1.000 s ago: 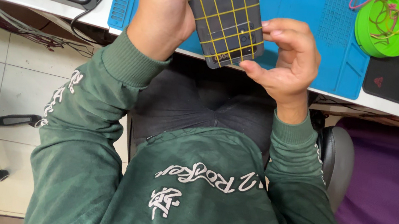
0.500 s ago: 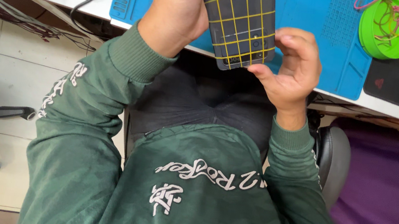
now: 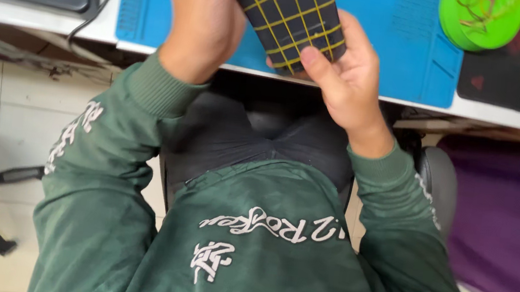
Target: The person secures a smartphone with yellow rubber bands, then uses a handheld green device to apply heat to the back of the phone. The person rotates the phone to treat different areas and later places the phone on a blue mat.
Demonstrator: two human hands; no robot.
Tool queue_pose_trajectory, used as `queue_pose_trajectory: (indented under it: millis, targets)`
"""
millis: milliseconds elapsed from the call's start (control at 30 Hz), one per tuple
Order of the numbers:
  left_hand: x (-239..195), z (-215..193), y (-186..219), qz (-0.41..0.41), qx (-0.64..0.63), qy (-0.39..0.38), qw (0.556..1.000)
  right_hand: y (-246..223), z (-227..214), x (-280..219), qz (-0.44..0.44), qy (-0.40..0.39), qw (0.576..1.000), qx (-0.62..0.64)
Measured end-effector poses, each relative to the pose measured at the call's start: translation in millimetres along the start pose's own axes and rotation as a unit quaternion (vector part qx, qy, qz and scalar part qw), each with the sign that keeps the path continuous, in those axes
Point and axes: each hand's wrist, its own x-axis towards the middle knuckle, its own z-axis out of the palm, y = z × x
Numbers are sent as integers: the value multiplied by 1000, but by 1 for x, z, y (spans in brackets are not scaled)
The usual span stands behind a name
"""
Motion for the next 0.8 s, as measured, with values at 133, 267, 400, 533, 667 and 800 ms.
queue_pose_trajectory:
  millis: [133,267,400,533,667,800]
  targets:
    - [15,-4,48,42,314,-67,946,-15,-35,3,-173,39,921,-346]
    - [23,12,87,-140,242,-229,933,-37,-73,16,-285,25,761,-582]
    - [37,23,92,-207,202,-324,901,-46,-92,21,-316,-31,707,-632]
    - [37,16,71,-126,349,-381,847,-40,-99,20,-347,-52,674,-651]
    - [33,9,52,-38,464,-410,784,-36,-98,25,-325,-66,681,-653]
    - [27,15,48,18,506,-400,764,-51,-103,20,-274,-73,708,-647]
